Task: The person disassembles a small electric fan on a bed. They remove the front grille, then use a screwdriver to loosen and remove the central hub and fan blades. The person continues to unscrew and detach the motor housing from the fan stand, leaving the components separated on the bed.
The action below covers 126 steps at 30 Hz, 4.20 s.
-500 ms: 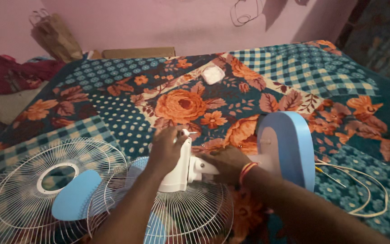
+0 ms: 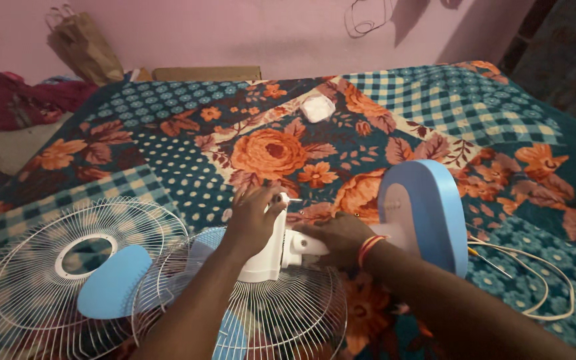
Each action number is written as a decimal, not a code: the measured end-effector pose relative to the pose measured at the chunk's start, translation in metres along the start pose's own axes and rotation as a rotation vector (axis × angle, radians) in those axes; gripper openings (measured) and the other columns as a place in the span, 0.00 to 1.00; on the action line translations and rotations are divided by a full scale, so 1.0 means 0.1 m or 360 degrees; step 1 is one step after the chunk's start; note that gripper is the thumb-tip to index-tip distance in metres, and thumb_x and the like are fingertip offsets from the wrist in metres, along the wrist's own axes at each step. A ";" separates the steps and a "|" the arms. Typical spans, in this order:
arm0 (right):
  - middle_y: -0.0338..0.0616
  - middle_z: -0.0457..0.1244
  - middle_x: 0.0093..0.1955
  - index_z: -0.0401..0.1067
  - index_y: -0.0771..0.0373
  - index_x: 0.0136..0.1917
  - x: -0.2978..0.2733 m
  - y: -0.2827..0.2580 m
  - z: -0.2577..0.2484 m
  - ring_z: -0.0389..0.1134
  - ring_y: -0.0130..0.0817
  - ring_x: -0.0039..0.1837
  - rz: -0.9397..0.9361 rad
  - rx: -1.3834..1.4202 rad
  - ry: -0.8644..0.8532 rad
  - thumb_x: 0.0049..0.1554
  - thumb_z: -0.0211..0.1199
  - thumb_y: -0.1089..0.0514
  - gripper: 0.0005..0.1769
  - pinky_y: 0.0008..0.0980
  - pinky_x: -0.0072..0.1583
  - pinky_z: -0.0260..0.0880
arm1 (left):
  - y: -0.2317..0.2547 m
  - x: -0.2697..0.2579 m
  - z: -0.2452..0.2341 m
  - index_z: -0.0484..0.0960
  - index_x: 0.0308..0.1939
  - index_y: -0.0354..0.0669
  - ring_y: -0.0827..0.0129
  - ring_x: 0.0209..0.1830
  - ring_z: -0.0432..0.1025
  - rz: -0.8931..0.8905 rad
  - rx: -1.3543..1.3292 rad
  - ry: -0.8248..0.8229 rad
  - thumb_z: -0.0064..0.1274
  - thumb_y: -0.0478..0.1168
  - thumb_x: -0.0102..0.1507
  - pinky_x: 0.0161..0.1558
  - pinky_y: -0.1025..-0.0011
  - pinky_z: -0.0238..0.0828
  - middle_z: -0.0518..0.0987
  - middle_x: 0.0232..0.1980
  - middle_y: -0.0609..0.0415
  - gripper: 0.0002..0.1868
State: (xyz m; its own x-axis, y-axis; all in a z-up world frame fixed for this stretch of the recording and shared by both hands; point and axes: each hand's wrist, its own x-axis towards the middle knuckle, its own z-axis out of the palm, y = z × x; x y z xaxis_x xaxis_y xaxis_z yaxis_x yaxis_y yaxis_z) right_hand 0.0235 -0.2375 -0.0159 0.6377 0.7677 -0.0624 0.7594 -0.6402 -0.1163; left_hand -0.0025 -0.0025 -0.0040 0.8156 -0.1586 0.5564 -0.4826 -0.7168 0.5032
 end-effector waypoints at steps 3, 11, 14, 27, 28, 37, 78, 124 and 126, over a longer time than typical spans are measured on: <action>0.52 0.69 0.54 0.58 0.47 0.76 -0.02 0.00 -0.03 0.71 0.56 0.52 -0.0220 0.0051 0.0187 0.46 0.67 0.35 0.48 0.52 0.57 0.66 | 0.03 -0.02 0.04 0.82 0.52 0.46 0.57 0.55 0.73 -0.0043 0.0060 -0.0057 0.53 0.46 0.65 0.71 0.47 0.49 0.82 0.45 0.50 0.14; 0.51 0.69 0.53 0.54 0.44 0.79 -0.05 0.01 0.00 0.70 0.54 0.54 -0.0041 -0.0065 -0.0014 0.50 0.65 0.30 0.49 0.50 0.59 0.66 | 0.04 -0.02 0.11 0.82 0.51 0.46 0.60 0.63 0.70 0.0052 0.0121 0.0010 0.54 0.46 0.64 0.73 0.47 0.41 0.82 0.53 0.53 0.14; 0.52 0.69 0.55 0.56 0.46 0.77 -0.01 -0.03 0.02 0.70 0.55 0.53 -0.0122 -0.0049 0.0143 0.48 0.68 0.31 0.50 0.51 0.56 0.65 | 0.03 -0.02 0.06 0.82 0.50 0.46 0.59 0.63 0.69 0.0045 0.0176 0.0008 0.55 0.47 0.65 0.73 0.46 0.40 0.82 0.53 0.52 0.13; 0.47 0.70 0.48 0.57 0.43 0.74 0.00 -0.10 0.05 0.71 0.50 0.50 0.0090 -0.0103 0.0008 0.46 0.71 0.37 0.47 0.49 0.54 0.67 | -0.02 0.02 0.13 0.83 0.46 0.47 0.62 0.45 0.77 -0.0109 -0.0125 0.0088 0.59 0.47 0.63 0.65 0.57 0.59 0.83 0.40 0.56 0.12; 0.47 0.70 0.47 0.57 0.43 0.75 -0.01 -0.10 0.06 0.71 0.51 0.50 0.0099 -0.0110 -0.0016 0.47 0.71 0.37 0.46 0.50 0.54 0.67 | -0.02 0.01 0.14 0.83 0.47 0.48 0.62 0.45 0.77 -0.0111 -0.0136 0.0095 0.59 0.47 0.63 0.65 0.56 0.58 0.83 0.39 0.56 0.12; 0.48 0.70 0.43 0.55 0.47 0.76 0.04 -0.26 0.03 0.73 0.50 0.45 0.0063 -0.0247 0.0052 0.50 0.67 0.33 0.47 0.51 0.49 0.70 | -0.10 -0.02 0.17 0.83 0.47 0.47 0.62 0.45 0.77 -0.0120 -0.0124 0.0144 0.60 0.48 0.62 0.66 0.55 0.57 0.83 0.39 0.56 0.13; 0.50 0.68 0.54 0.65 0.49 0.65 0.11 -0.30 0.32 0.71 0.52 0.55 0.0306 0.0050 0.0043 0.49 0.69 0.30 0.38 0.51 0.57 0.68 | -1.57 -0.80 -0.27 0.75 0.55 0.35 0.39 0.50 0.76 -0.1208 0.0201 0.0265 0.46 0.60 0.68 0.50 0.50 0.70 0.82 0.48 0.33 0.29; 0.53 0.70 0.53 0.60 0.56 0.67 0.03 -0.18 0.24 0.71 0.56 0.55 0.0292 0.0140 -0.0296 0.51 0.68 0.42 0.36 0.54 0.56 0.70 | -0.63 -0.77 0.48 0.84 0.47 0.40 0.63 0.37 0.78 -0.1804 -0.1190 0.0224 0.39 0.43 0.67 0.39 0.62 0.73 0.85 0.41 0.48 0.18; 0.54 0.69 0.55 0.60 0.57 0.67 0.06 -0.16 0.24 0.71 0.56 0.57 0.0188 0.0165 -0.0250 0.51 0.67 0.42 0.36 0.53 0.58 0.69 | -0.67 -0.78 0.50 0.84 0.47 0.40 0.62 0.38 0.78 -0.1816 -0.1182 0.0235 0.39 0.43 0.67 0.39 0.62 0.73 0.84 0.42 0.48 0.18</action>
State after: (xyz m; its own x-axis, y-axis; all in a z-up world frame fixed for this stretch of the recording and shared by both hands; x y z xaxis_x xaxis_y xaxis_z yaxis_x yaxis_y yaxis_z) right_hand 0.0119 -0.2224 -0.0386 0.6874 0.6874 -0.2344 0.6579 -0.7261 -0.1997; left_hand -0.0176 0.0239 -0.1139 0.8531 0.3761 -0.3615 0.3343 0.1378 0.9323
